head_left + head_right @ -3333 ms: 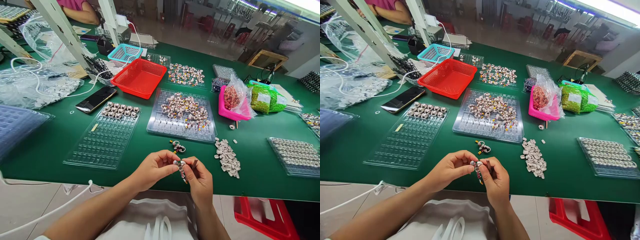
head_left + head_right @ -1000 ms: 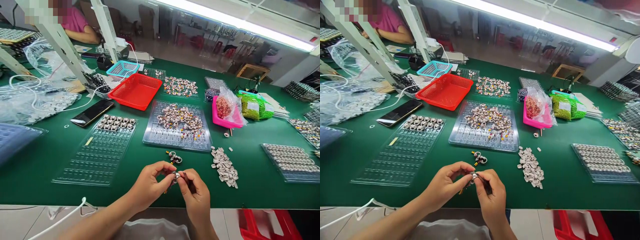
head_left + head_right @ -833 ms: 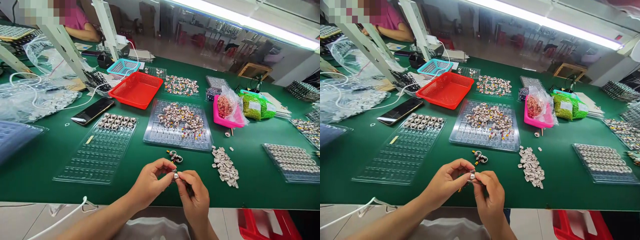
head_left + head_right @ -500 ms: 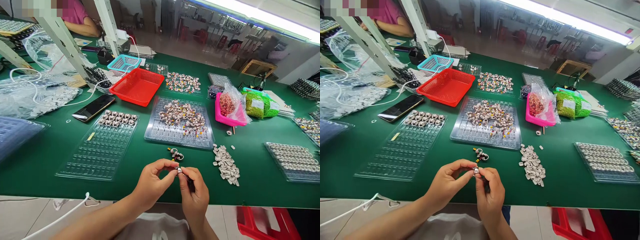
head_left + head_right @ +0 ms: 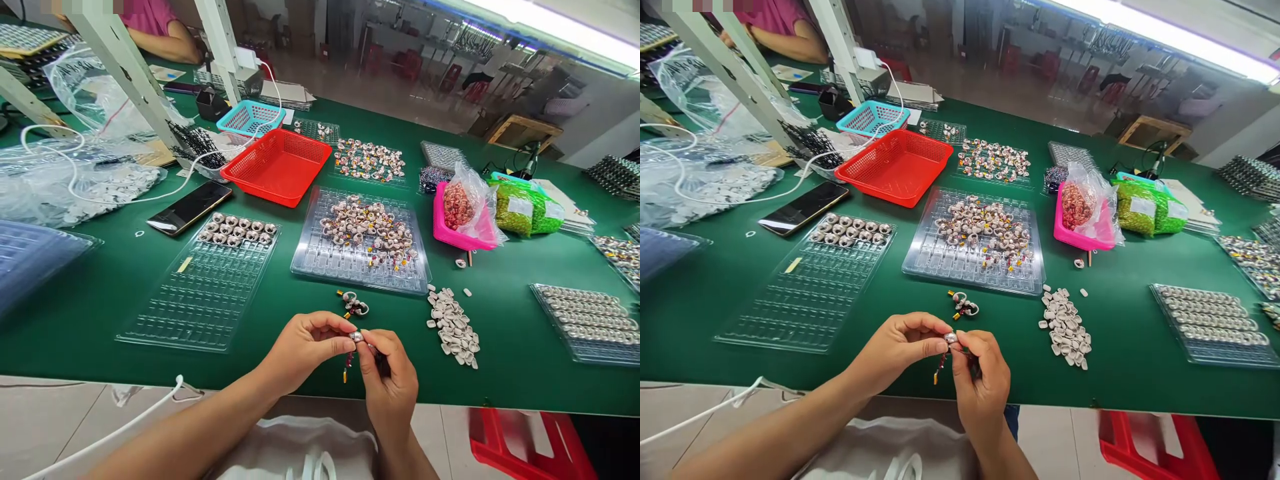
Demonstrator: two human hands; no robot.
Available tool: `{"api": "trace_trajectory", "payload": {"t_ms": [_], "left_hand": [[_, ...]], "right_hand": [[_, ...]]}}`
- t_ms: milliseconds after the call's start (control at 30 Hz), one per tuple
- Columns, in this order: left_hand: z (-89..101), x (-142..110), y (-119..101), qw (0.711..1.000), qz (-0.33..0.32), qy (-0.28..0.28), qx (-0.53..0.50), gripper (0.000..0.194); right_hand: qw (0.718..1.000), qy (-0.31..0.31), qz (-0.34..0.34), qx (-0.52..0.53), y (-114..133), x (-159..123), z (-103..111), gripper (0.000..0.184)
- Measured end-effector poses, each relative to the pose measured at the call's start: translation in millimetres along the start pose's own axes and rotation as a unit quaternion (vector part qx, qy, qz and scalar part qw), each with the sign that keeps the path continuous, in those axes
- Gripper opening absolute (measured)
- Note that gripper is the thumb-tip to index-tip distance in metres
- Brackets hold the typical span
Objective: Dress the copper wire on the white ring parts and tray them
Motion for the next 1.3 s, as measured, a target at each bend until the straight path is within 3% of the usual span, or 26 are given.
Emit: {"api": "trace_trajectory", "payload": {"t_ms": [367, 667, 900, 1033, 1133, 1300], "left_hand": [[-0.8, -6, -8, 0.999, -0.025, -0.001, 0.046, 0.016], [3.4, -7, -10, 0.994, -0.027, -0.054, 0.093, 0.014], [6.8, -16, -24, 0.966, -0.119, -0.125, 0.191, 0.007], [0.7, -20, -26, 0.962, -0.149, -0.105, 0.202, 0.014], [0.6, -19, -22, 0.975, -0.127, -0.090, 0.157, 0.013], [-1.3, -9, -7, 0.998, -0.030, -0.047, 0.035, 0.013]], "right_hand": [[1.000, -0.001, -0.002, 0.000, -1, -1, 1, 0.022], [1.000, 0.005, 0.027, -0.009, 4, -1, -3, 0.024], [0.998, 0.001, 0.065, -0.020, 14, -1, -4, 0.030], [0.997, -0.029, 0.061, -0.033, 12, -4, 2, 0.031], [0.998, -0.038, 0.050, -0.028, 7, -6, 5, 0.031], [0.999, -0.029, 0.031, 0.011, 0, -10, 6, 0.030]]}}
Point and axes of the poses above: each hand's wrist, its own x-axis towards the middle knuckle, its own z-axis out of the back of the hand, y = z × x, the point moved 10 cm from there along x, towards the middle knuckle, and after that the axes turned 8 degrees about x, right-handed, at the moved point
